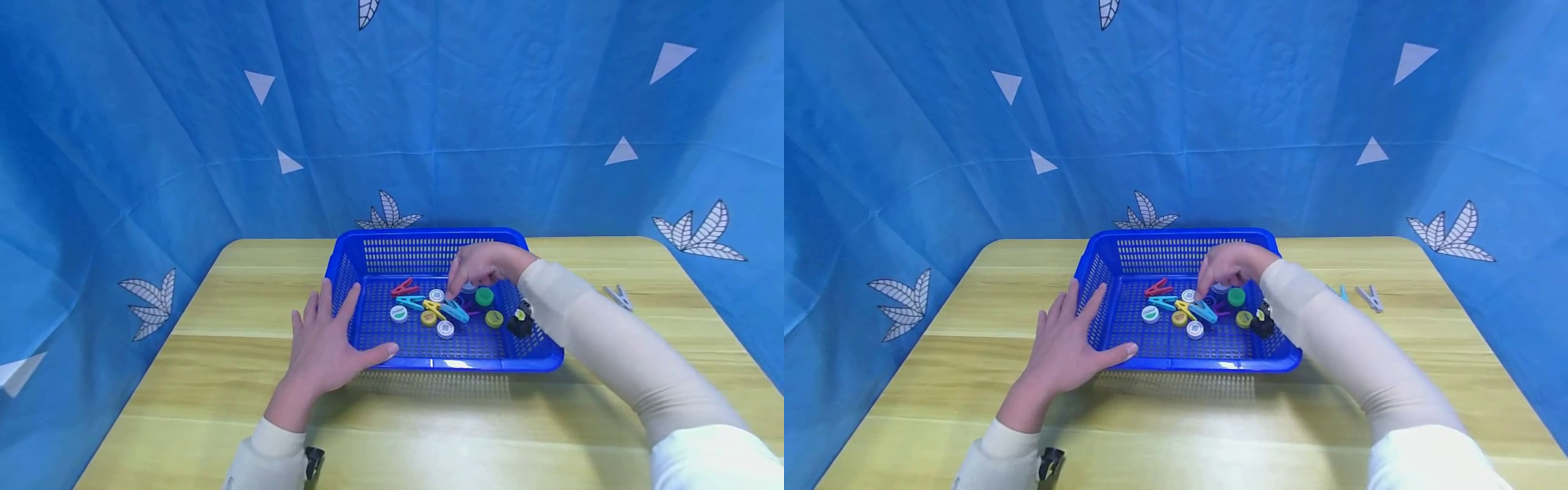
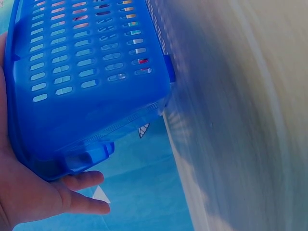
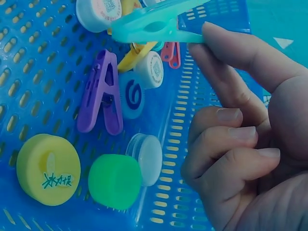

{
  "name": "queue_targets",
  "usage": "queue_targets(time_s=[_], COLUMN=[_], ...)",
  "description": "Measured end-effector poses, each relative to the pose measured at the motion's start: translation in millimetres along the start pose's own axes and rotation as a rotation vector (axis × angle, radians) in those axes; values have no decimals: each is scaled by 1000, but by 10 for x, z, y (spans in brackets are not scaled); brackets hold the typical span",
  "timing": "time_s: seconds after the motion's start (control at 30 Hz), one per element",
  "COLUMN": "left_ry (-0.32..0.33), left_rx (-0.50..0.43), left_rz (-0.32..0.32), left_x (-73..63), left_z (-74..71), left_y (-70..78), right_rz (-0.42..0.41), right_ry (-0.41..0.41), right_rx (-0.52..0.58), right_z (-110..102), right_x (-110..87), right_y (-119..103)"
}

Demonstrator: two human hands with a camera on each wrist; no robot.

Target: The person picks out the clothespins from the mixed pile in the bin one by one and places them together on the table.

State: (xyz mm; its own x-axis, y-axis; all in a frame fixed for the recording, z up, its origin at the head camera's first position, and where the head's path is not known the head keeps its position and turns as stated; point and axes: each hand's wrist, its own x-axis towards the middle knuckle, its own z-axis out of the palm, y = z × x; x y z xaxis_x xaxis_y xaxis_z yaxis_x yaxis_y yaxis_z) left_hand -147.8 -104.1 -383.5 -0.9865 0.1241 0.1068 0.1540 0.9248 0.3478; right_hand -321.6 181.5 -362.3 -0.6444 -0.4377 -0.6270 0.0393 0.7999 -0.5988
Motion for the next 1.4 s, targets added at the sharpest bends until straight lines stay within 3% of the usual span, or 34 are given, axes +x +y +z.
queue_targets(time_s=[0.17,0.43,1.0,1.23,1.4], left_ry=[-2,3,0,-5,-7], left_rx=[-1,-5,-13,-11,-15], left_rz=[5,12,-2,2,3], left_x=[-3,-14,-25,-22,-24], left_z=[-5,-9,-11,-4,-11], left_y=[12,27,23,31,37], right_rz=[3,-61,-122,-59,-67], right_ry=[36,93,241,304,327], right_rx=[39,144,264,242,273], right_z=[-13,-70,-244,-327,-357], right_x=[-31,-112,-450,-613,-721], right_y=[7,32,11,68,126])
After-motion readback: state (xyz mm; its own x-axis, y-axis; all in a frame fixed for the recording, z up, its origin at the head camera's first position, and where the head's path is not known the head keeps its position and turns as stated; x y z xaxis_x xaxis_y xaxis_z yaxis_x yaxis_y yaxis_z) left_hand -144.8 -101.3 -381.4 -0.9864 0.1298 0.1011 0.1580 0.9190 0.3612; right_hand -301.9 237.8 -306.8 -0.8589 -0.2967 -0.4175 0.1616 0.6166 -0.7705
